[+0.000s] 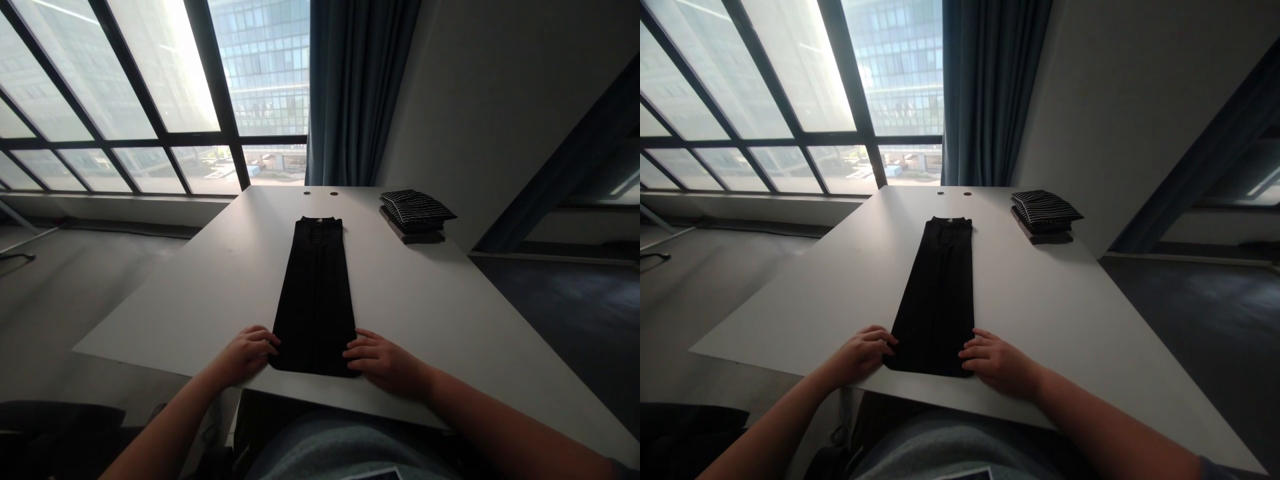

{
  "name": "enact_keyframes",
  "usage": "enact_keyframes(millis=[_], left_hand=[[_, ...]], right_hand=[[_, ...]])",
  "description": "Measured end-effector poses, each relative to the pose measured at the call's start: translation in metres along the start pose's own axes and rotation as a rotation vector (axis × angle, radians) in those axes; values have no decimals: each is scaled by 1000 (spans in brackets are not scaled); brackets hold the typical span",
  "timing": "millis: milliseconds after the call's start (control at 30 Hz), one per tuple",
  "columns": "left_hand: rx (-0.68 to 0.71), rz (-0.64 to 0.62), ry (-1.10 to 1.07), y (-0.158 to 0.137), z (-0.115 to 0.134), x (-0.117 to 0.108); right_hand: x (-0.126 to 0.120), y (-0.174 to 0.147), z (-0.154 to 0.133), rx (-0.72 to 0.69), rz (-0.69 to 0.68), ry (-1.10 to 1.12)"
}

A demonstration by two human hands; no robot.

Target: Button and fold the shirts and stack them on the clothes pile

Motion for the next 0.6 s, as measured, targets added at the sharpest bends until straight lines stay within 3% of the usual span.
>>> enact_keyframes(millis=[300,467,600], left_hand=[[1,-42,-90,-5,23,-6],[-41,-80,-121,-4,36,-16],[-85,-3,-105,4,35,-21]], right_hand=[[-6,-5,-13,39,68,143],[-14,-10,-22,186,54,241],[-21,-6,-19,330,87,334]])
Point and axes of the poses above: each hand's wrist, its own y-axis towards the middle knuckle, its own x-axis out of the palm, z = x × y, the point moved 1 cm from there along y, towards the middle knuckle, and after that the axes turned 1 degree about y, right-handed, at the moved point
